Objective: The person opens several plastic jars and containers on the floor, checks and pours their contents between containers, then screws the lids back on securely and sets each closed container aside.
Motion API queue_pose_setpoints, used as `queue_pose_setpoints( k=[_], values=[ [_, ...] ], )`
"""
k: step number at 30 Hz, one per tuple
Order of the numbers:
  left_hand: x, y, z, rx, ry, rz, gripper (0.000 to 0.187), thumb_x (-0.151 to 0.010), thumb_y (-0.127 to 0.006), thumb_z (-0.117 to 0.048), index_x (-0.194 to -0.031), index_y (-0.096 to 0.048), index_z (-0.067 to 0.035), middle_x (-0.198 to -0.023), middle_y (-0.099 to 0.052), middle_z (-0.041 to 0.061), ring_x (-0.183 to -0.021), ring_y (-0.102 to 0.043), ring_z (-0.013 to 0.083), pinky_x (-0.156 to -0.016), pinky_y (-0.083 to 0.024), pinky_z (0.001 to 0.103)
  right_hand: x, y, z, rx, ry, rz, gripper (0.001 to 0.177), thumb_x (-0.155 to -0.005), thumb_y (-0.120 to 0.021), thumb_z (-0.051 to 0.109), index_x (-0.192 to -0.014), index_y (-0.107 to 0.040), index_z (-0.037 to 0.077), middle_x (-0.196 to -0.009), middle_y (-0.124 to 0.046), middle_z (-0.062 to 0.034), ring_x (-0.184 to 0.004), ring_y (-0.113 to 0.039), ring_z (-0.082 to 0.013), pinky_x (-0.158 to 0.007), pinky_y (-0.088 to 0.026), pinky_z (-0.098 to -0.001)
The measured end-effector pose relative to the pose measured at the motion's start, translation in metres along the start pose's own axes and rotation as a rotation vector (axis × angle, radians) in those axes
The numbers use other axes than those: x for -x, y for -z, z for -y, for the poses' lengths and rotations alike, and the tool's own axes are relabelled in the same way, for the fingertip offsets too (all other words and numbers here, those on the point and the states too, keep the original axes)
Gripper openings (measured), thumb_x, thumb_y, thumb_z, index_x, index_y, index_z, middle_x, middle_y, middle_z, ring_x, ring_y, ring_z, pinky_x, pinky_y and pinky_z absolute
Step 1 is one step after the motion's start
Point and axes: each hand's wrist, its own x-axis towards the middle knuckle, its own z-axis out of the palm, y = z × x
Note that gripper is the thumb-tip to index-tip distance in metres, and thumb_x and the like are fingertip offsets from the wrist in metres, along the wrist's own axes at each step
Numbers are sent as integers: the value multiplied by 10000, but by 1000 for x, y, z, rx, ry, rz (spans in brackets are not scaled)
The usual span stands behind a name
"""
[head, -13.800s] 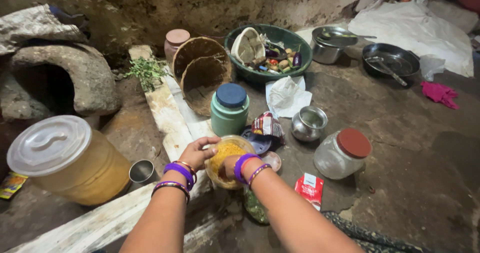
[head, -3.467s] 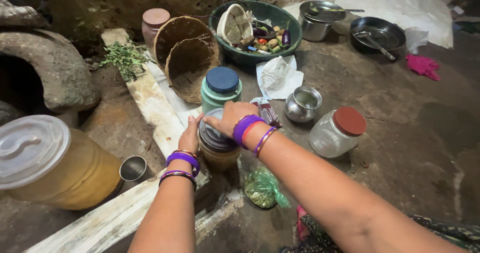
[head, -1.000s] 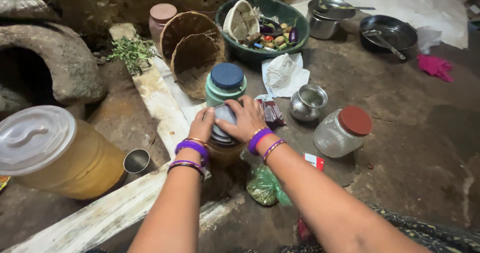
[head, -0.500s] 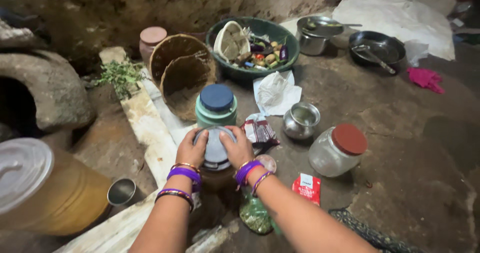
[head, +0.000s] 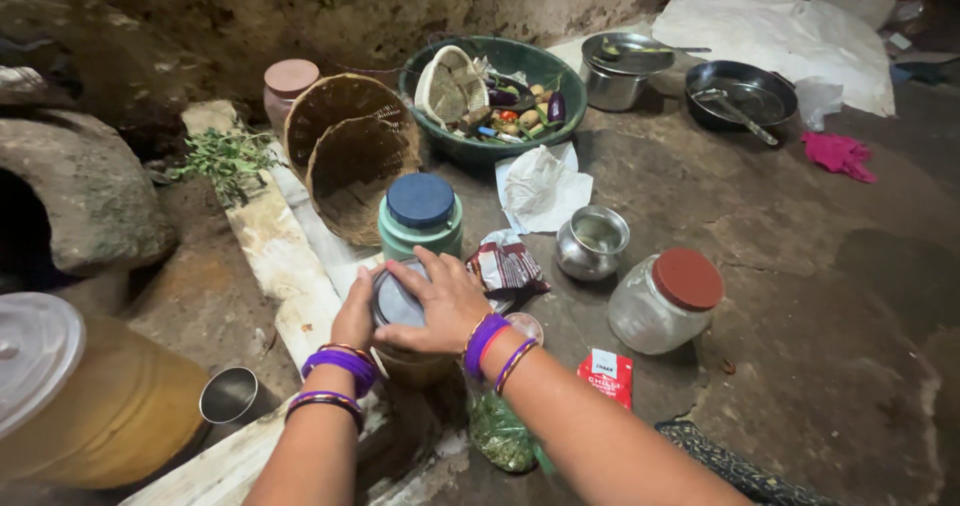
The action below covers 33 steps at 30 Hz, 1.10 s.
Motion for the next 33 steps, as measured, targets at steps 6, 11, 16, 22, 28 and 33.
queue_pose_setpoints(
  k=[6, 11, 16, 22, 28, 33],
  values=[
    [6, -13, -19, 343, 179, 36, 680, -1040, -320, -563, -1407, -546, -37, -1338, -652, 134, -1199, -641, 256, -1064, -484, 399, -4, 20, 5, 72, 20, 105, 1117, -579, -818, 685, -1536, -469, 227, -1489, -414, -305, -1213, -496, -504, -1023, -439, -567],
    [12, -20, -17, 378, 140, 22, 663, -1042, -341, -548, -1403, -552, -34, -1342, -647, 125, -1196, -634, 253, -1061, -482, 396, 4, 8, 14, 63, -3, -65, 1055, -558, -849, 648, -1477, -543, 228, -1433, -468, -304, -1169, -530, -482, -989, -473, -558],
    [8, -19, -12, 281, 108, -18, 692, -1044, -336, -565, -1401, -560, -15, -1334, -653, 143, -1188, -642, 248, -1050, -488, 379, 4, 4, 13, 50, -47, -79, 1044, -533, -852, 603, -1465, -554, 241, -1444, -476, -295, -1175, -530, -485, -1005, -473, -560],
    [6, -21, 2, -106, -39, -249, 696, -996, -511, -521, -1439, -499, 15, -1382, -610, 181, -1262, -585, 278, -1089, -442, 394, -1, 2, 25, 45, -257, -69, 985, -567, -821, 568, -1469, -547, 280, -1470, -448, -273, -1248, -487, -489, -988, -445, -602],
    [-3, -37, 2, -408, -167, -350, 739, -971, -580, -495, -1480, -450, 26, -1445, -549, 235, -1340, -519, 299, -1119, -380, 384, -21, -15, 18, 23, -587, -94, 956, -704, -741, 642, -1537, -437, 284, -1534, -359, -273, -1288, -433, -535, -1043, -427, -587],
    [-6, -48, -10, -375, -116, -278, 797, -860, -693, -466, -1451, -464, 18, -1392, -610, 241, -1293, -602, 320, -1086, -447, 377, -31, -18, -34, -74, -500, 147, 1097, -666, -791, 631, -1595, -339, 262, -1529, -298, -341, -1377, -334, -568, -1151, -328, -551]
  ],
)
